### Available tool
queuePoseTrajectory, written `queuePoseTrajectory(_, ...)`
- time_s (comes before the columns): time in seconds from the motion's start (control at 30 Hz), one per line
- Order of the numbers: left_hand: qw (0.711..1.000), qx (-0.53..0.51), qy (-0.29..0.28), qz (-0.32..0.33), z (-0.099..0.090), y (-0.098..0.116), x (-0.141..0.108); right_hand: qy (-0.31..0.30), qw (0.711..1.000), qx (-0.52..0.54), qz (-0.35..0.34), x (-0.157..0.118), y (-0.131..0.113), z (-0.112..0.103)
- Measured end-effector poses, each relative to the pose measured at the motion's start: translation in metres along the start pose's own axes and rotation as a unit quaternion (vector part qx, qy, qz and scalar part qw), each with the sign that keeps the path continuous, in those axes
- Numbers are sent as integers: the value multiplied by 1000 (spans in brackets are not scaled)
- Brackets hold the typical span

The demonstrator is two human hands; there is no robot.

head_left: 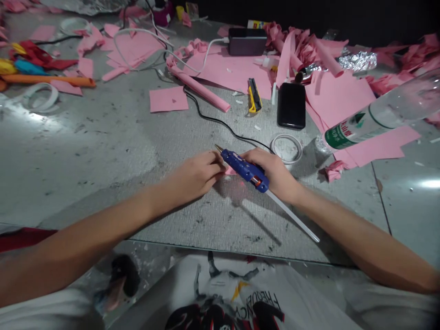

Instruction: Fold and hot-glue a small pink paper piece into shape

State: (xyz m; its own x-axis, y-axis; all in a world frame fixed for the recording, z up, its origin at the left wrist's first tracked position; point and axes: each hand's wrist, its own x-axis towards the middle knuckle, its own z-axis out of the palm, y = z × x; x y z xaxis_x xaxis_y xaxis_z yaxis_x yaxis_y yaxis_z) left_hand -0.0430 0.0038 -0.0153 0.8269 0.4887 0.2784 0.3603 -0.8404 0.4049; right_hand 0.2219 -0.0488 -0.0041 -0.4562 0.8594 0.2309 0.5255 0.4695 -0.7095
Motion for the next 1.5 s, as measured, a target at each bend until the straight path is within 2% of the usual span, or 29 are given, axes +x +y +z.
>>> queuePoseTrajectory(0.13,1000,-21,-11,-15,-10,-1,-8,-7,1000,-19,8,1,0,0)
queuePoseTrajectory(0.4,997,64,34,8,-13,-2,-27,-4,1000,-24,-5,3,2,1)
queuePoseTrajectory(0.7,997,-14,70,-31,-15,-12,-29,-1,999,-33,-4,2,2,1)
queuePoseTrajectory(0.9,996,-22,80,-36,-18,-14,-33,2,999,-36,0,2,3,2)
queuePoseTrajectory(1.17,996,64,57,40,-12,-6,-30,3,999,-35,5,3,0,2)
queuePoseTrajectory(1.33,989,139,4,43,-17,6,-21,-7,999,-34,-6,3,4,-1)
queuePoseTrajectory(1.5,994,104,-5,35,-14,11,-4,-12,999,-33,-4,4,4,-3)
